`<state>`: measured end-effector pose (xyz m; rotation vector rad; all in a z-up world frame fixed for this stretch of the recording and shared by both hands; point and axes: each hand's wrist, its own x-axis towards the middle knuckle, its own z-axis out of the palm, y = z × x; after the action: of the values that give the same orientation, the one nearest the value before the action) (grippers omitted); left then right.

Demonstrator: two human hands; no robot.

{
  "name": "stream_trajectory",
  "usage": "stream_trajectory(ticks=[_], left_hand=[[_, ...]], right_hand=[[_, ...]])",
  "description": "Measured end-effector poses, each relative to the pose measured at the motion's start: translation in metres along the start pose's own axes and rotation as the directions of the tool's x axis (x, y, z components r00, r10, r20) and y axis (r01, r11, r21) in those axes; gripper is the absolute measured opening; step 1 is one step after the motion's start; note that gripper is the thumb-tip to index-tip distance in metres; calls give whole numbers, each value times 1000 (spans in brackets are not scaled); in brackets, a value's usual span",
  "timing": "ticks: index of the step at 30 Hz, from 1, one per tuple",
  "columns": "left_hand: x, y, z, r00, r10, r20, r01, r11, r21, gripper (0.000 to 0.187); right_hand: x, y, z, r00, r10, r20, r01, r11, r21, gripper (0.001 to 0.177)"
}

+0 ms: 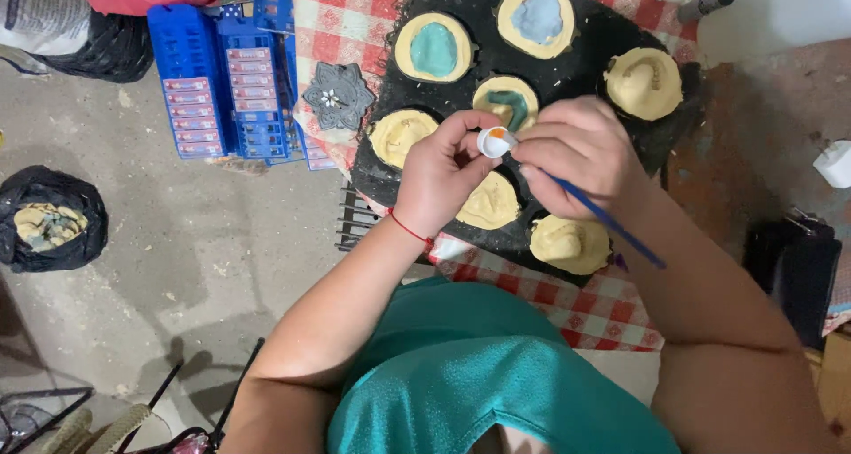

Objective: Applying blue liquid to dental molds using a small brush and refilling the liquid from a bottle

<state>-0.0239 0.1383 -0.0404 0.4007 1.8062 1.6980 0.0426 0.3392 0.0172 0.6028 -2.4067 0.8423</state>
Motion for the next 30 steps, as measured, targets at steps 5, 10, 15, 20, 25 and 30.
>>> stream_trajectory(ticks=[5, 10, 15, 20, 25, 30], left_hand=[[-4, 9, -2, 1000, -5, -17, 7, 997, 79, 38], [-4, 2, 4, 999, -34, -38, 33, 999, -30, 38], [-5, 2, 7, 999, -30, -24, 31, 999, 12, 38], [-5, -9, 4, 998, -39, -46, 37, 998, -58, 39], [-11, -9, -7, 998, -32, -45, 30, 999, -39, 38], [-20, -10, -4, 999, -33, 0, 33, 999, -12, 37]], right_hand=[[-25, -17, 26, 969, 214, -123, -202, 974, 102, 14], [-23, -25, 35, 830, 519, -205, -361, 779, 512, 25], [-15, -25, 30, 863, 464, -200, -348, 834, 428, 21], [-24, -17, 19, 730, 677, -94, -537, 654, 533, 23], [-41, 79, 8, 581, 814, -9, -638, 462, 616, 11], [-37, 164, 28, 748, 663, 18, -655, 743, -140, 33]])
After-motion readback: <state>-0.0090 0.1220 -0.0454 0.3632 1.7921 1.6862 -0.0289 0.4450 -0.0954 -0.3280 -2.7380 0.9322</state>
